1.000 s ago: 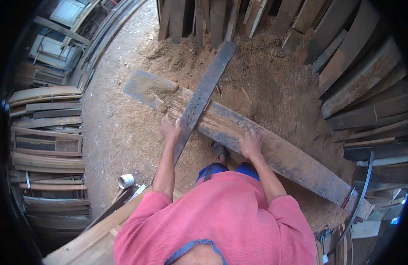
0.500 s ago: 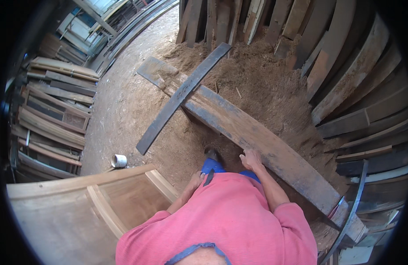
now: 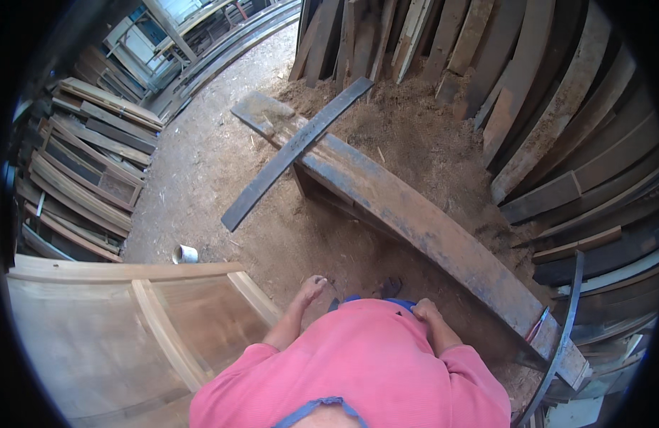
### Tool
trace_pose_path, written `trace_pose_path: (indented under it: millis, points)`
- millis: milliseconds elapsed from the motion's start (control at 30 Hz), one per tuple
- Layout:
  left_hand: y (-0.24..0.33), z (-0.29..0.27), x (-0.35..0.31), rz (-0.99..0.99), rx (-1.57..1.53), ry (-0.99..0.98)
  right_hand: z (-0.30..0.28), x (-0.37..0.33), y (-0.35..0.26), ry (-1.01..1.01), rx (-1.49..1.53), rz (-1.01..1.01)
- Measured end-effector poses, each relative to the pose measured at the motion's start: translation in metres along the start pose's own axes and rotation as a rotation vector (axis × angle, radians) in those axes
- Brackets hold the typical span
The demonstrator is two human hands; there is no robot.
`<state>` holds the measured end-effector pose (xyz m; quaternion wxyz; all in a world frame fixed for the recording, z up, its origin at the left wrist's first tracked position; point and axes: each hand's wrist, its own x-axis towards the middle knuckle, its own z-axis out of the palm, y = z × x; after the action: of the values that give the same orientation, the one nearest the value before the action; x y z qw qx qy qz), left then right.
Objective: The person positions a piece of wood across a larger timber and secures it by hammering a nail through the two pieces, then uses a tape measure to check the alignment.
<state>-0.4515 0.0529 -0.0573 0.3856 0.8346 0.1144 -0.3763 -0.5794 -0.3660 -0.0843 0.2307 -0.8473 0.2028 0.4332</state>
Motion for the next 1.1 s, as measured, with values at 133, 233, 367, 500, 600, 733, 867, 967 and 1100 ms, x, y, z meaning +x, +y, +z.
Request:
trace_pose_path:
  millis: [133,233,367,500,600,733,867,967,1100]
  points:
    - [-0.086,0.002,-0.019,0.075,-0.102,0.144,0.040,-0.015,-0.012,0.014,-0.058,-0.108]
    - [-0.121,0.024,-0.033,0.067,0.075,-0.009,0.074,0.005,0.013,0.178,-0.366,-0.346]
    - [-0.172,0.053,-0.053,0.092,0.312,-0.214,0.100,-0.009,0.008,0.227,-0.023,-0.214]
    - [-0.227,0.050,-0.058,0.086,0.325,-0.292,0.093,-0.075,-0.025,0.223,0.408,0.005]
    - [-0.208,0.076,-0.038,0.185,0.300,-0.388,0.108,-0.094,0.023,0.310,0.375,0.068]
    - [-0.158,0.076,-0.011,0.244,0.253,-0.417,0.133,-0.120,0.057,0.380,0.439,0.141]
    - [-0.084,0.078,-0.019,0.138,0.239,-0.422,0.165,-0.136,0.095,0.401,0.479,0.240]
    - [-0.059,0.075,-0.011,0.150,0.029,-0.291,0.161,-0.149,0.106,0.398,0.591,0.325]
    - [-0.042,0.102,-0.013,0.205,0.098,-0.276,0.160,-0.163,0.137,0.368,0.680,0.371]
